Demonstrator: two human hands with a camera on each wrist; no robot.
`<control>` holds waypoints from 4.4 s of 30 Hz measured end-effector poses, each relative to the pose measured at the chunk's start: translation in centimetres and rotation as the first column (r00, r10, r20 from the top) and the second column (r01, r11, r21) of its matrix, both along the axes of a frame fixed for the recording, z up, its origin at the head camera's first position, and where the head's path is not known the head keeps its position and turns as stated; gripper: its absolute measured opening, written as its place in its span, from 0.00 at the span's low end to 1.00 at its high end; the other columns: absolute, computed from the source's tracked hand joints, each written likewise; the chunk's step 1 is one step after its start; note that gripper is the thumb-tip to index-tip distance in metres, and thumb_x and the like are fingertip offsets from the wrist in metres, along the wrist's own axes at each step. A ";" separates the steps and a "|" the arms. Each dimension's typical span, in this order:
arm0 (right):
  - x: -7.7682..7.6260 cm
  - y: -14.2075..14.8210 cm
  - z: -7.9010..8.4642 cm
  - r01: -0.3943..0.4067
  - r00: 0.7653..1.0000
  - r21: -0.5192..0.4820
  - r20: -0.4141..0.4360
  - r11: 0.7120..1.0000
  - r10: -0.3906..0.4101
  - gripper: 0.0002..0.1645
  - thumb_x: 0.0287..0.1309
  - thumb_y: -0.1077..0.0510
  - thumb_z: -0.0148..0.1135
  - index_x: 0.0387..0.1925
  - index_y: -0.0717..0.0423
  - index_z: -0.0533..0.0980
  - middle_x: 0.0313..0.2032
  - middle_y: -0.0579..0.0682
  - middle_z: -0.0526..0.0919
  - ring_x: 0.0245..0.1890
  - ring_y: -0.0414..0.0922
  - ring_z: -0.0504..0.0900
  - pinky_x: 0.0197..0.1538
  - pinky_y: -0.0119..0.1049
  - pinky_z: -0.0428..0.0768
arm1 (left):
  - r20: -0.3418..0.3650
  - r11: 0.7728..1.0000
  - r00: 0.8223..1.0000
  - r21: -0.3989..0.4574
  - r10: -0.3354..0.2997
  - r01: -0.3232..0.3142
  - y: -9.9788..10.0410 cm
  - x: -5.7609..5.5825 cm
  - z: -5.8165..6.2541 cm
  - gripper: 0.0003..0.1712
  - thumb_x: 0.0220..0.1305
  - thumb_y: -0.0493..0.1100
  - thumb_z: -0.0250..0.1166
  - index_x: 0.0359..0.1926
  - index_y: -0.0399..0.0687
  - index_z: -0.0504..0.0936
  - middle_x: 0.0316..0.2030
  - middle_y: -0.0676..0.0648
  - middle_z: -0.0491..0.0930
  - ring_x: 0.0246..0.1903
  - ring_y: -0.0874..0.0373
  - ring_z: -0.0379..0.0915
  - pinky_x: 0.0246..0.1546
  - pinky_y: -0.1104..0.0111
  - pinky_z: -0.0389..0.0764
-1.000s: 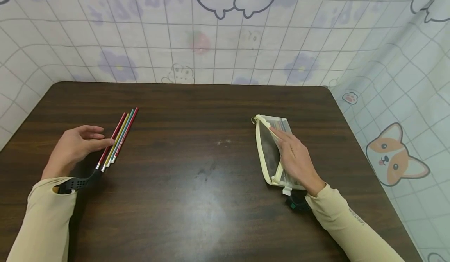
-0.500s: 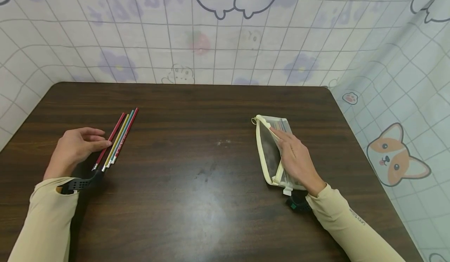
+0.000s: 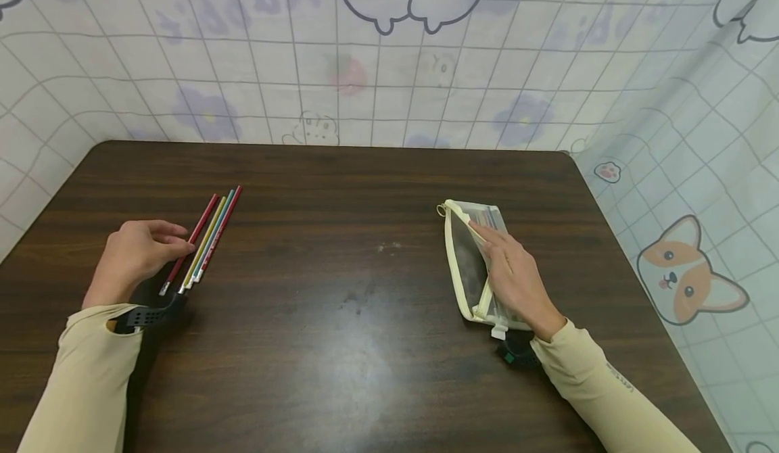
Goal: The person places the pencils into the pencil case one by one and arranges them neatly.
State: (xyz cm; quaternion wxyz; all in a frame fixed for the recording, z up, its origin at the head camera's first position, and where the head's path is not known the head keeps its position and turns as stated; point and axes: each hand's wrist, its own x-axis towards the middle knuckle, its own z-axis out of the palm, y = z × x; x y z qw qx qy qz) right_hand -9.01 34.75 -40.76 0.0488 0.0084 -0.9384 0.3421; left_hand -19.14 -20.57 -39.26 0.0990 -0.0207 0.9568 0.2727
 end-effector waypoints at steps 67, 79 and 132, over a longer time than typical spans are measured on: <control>0.1 0.1 0.2 0.016 1.000 -0.015 0.010 1.000 -0.016 0.30 0.81 0.52 0.31 0.76 0.40 0.67 0.76 0.59 0.68 0.79 0.63 0.61 0.81 0.65 0.56 | 0.183 0.562 0.970 0.825 -0.159 -0.064 8.2 -1.0 2.0 0.19 0.71 0.32 0.62 0.58 0.39 0.67 0.36 0.56 0.87 0.37 0.60 0.89 0.41 0.67 0.92; 0.1 0.4 0.0 0.004 1.000 -0.049 0.014 0.999 -0.003 0.30 0.82 0.52 0.30 0.76 0.40 0.67 0.77 0.57 0.67 0.80 0.61 0.60 0.79 0.69 0.59 | 0.185 0.600 0.953 0.800 -0.240 -0.004 13.5 -0.5 1.8 0.18 0.72 0.32 0.60 0.58 0.40 0.67 0.36 0.56 0.88 0.39 0.61 0.88 0.43 0.67 0.92; 0.7 -0.6 0.3 0.013 0.999 0.024 0.046 1.000 -0.014 0.29 0.81 0.50 0.35 0.75 0.35 0.67 0.78 0.57 0.65 0.80 0.63 0.57 0.71 0.75 0.53 | 0.339 0.436 0.842 0.889 -0.420 -0.140 34.3 3.9 -1.7 0.22 0.65 0.24 0.60 0.57 0.38 0.65 0.33 0.44 0.81 0.35 0.55 0.85 0.41 0.61 0.93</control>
